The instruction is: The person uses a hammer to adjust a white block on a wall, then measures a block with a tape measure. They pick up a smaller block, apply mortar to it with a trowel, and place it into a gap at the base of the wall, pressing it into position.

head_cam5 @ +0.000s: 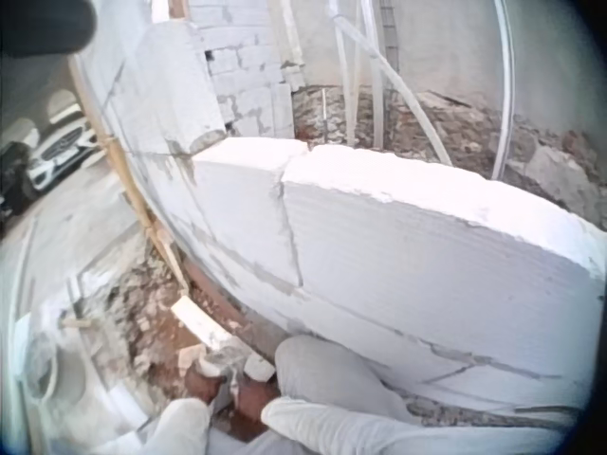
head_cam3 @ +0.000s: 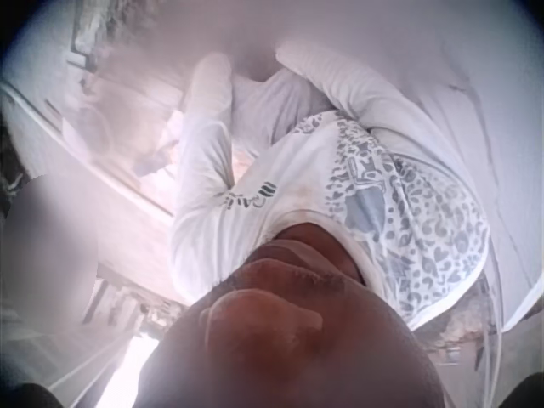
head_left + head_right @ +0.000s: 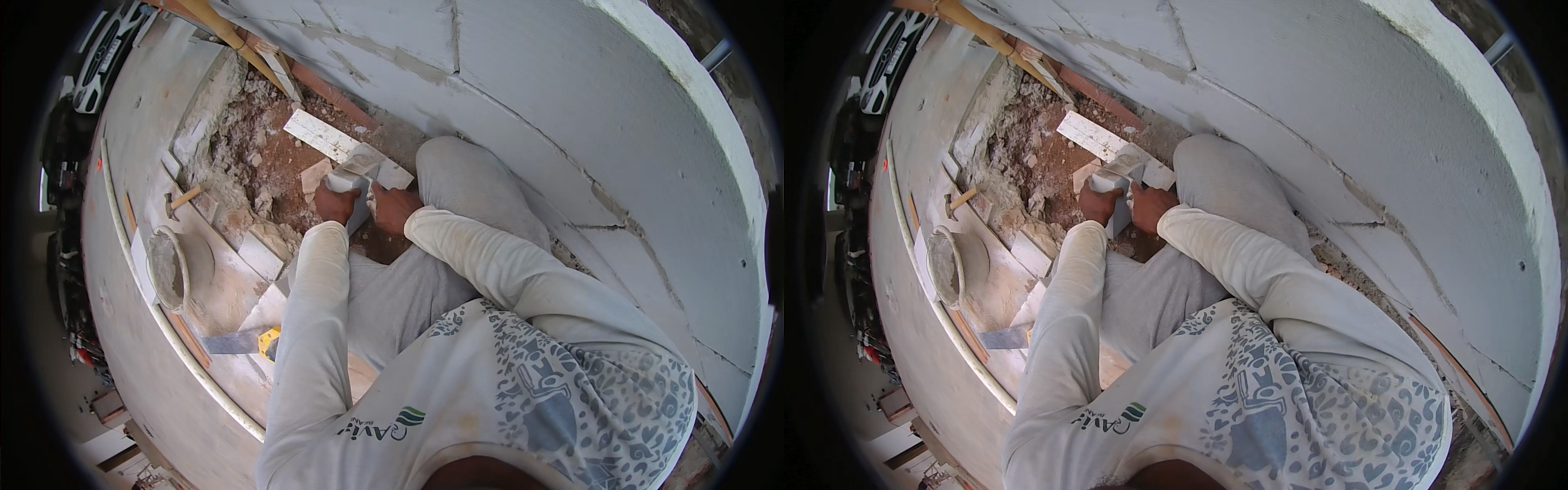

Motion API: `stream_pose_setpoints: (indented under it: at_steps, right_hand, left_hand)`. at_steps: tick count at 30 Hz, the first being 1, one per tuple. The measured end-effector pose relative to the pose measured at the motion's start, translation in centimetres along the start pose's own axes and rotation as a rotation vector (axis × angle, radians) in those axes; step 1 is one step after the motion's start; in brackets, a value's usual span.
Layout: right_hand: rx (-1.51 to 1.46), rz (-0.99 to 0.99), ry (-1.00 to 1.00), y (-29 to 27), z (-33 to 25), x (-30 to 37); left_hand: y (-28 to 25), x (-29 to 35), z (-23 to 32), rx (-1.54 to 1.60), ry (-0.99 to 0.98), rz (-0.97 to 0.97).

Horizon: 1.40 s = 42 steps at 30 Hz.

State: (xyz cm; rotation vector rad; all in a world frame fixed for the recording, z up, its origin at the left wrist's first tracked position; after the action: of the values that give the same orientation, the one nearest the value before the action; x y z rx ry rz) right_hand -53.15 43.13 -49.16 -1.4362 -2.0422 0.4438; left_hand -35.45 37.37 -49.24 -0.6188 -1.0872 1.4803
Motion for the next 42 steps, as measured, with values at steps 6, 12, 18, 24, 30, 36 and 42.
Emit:
stream_pose_setpoints:
  at_steps: [6, 12, 18, 24, 30, 36, 42]
  right_hand:
    - [-0.044, -0.026, 0.069, 0.0, 0.8, -1.1]
    - [0.027, -0.093, -0.036, -0.3, -2.0, 3.1]
    - [-0.024, -0.041, -0.027, -0.6, -0.6, 1.4]
    - [-0.059, -0.035, 0.038, -0.2, 0.6, 0.4]
    - [-0.038, -0.044, 0.011, -0.4, -0.1, 0.5]
    - [0.002, -0.066, -0.001, 1.3, -0.7, 2.0]
    - [0.05, -0.105, -0.077, 0.7, -2.9, 1.8]
  left_hand:
    - [0.2, -1.6, -2.2, -0.064, 0.014, 0.1]
    - [0.9, -0.6, -1.9, -0.06, 0.024, 0.104]
    - [0.6, -0.3, 0.5, -0.004, 0.038, 0.05]
    - [1.4, -1.3, -0.6, -0.042, 0.028, -0.003]
    - [0.9, -1.3, -0.8, -0.105, 0.068, 0.104]
    - [0.5, -0.8, -1.1, -0.032, 0.047, 0.112]
    - [0.2, -1.0, -0.9, -0.116, 0.046, 0.088]
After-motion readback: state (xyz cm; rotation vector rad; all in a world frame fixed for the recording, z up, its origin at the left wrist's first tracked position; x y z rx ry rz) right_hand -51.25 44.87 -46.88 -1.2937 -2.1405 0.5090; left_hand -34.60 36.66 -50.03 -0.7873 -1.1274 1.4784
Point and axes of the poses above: each hand's wrist, its own x-axis away from the middle knuckle, its own y-axis out of the palm, z = x × y, the point moved 10 cm from there along -x, towards the middle knuckle, and after that the axes turned 9 degrees about -x, right-handed, at the moved point
